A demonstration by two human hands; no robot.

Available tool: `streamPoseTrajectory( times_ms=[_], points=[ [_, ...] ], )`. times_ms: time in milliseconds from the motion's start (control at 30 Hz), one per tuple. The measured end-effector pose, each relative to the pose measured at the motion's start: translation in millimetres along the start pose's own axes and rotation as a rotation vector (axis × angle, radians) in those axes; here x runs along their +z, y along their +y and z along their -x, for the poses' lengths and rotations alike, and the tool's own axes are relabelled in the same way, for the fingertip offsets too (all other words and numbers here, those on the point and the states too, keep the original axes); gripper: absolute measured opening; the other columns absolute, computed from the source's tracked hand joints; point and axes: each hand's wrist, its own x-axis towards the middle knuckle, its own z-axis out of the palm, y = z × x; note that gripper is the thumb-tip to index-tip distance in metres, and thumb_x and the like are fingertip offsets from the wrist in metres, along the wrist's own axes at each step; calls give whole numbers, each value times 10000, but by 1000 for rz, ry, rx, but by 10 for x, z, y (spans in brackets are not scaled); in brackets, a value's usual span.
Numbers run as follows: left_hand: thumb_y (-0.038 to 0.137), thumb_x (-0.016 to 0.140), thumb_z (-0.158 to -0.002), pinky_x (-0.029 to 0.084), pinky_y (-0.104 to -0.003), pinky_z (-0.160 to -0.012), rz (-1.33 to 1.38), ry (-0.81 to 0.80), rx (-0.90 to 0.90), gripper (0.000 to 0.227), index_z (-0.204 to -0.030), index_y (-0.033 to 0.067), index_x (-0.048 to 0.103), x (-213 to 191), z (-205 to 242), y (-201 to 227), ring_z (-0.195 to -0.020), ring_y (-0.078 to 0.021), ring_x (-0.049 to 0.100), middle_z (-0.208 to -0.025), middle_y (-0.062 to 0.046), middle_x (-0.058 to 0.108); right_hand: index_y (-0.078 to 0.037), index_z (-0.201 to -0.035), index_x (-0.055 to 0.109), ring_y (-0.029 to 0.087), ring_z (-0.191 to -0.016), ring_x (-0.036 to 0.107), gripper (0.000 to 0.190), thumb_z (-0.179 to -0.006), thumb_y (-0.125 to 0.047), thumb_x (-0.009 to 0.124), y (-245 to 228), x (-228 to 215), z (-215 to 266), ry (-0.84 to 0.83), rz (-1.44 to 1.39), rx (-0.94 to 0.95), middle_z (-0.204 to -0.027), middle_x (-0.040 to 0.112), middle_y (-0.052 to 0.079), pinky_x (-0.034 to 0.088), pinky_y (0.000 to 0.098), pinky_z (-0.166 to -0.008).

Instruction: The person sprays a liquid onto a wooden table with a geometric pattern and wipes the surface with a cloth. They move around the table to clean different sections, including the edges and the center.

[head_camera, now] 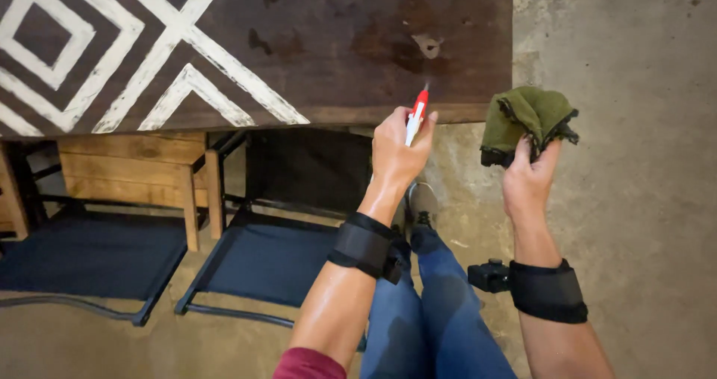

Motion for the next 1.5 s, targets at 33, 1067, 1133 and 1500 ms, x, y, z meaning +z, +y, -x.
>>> streamPoseTrajectory(
  times_ms=[33, 1067, 1133, 1500],
  points=[
    [323, 776, -903, 521, -450, -677, 2, -4, -1, 306, -922, 40, 661, -13, -29, 0, -797, -411, 671, -841, -188, 699, -13, -1518, 410, 188, -1344, 534, 394, -1147, -107, 503, 98, 29, -51, 3, 3, 2, -1477, 549, 88, 430, 308, -1136],
    [33, 735, -1022, 569, -258, -800, 218, 320, 328, 201, -1182, 32, 612, -609, -656, -925, -870, -154, 689, -1083, -75, 689, -178, -1615, 479, 495, -1566, 7, 548, -1098, -346, 546, 685, 2458, -1066, -358, 1000, -588, -1732, 124, 226, -57, 794, -1149],
    [31, 722, -1027, 571, -260, -791, 250, 328, 317, 188, -1178, 30, 610, -604, -705, -951, -849, -151, 686, -1062, -72, 687, -193, -1625, 476, 493, -1572, 47, 559, -1090, -333, 561, 577, 2502, -1066, -373, 962, -649, -1730, 162, 204, -49, 784, -1157],
    [29, 691, -1042, 551, -280, -830, 236, 336, 333, 166, -1184, 16, 607, -570, -684, -970, -913, -156, 655, -1090, -87, 685, -207, -1676, 317, 464, -1563, 23, 552, -1160, -362, 433, 683, 1455, -1531, -227, 1085, -318, -1729, 133, 182, -85, 786, -1129]
  ],
)
